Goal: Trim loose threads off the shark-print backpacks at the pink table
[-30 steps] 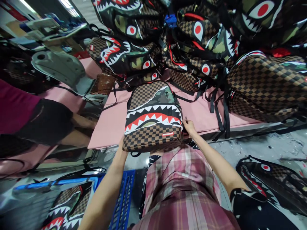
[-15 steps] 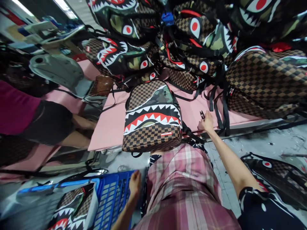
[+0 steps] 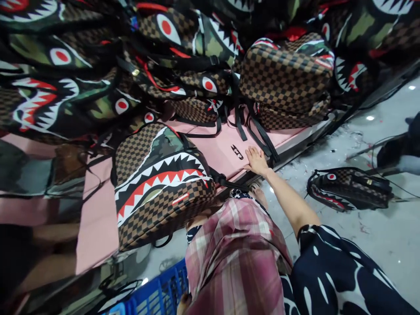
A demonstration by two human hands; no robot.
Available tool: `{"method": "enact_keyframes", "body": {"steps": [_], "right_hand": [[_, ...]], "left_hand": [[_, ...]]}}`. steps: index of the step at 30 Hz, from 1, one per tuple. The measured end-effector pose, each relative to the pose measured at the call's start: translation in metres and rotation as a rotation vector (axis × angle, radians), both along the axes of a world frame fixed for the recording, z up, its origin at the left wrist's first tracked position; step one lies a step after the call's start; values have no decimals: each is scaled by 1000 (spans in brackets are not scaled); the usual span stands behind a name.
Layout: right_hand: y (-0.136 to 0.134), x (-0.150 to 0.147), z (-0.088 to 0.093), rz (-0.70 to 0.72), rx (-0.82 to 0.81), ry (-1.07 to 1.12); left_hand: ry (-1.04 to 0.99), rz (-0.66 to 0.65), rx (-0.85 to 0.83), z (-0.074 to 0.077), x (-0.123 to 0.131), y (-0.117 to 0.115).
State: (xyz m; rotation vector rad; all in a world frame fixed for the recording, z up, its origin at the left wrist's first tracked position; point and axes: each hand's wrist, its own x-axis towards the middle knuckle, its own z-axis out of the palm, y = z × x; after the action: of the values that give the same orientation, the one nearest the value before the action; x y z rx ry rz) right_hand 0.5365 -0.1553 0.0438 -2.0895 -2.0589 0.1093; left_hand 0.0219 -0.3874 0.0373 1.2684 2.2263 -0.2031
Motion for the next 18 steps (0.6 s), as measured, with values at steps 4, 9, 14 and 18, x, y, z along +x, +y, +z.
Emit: {"method": "enact_keyframes", "body": {"steps": [4,9,14,18], "right_hand": [[-3,-1,3,-9,19,46],[-7,-1,9,-9,17,81],[-9,-2,12,-32,18,81],[-8,-1,12,-45,9,74]], "left_hand": [[-6,64,49,9,9,22],[-62,9,174,18,37,33],[-127,-137,416,21,66,27],[-152,-184,433,19,74,28]]}}
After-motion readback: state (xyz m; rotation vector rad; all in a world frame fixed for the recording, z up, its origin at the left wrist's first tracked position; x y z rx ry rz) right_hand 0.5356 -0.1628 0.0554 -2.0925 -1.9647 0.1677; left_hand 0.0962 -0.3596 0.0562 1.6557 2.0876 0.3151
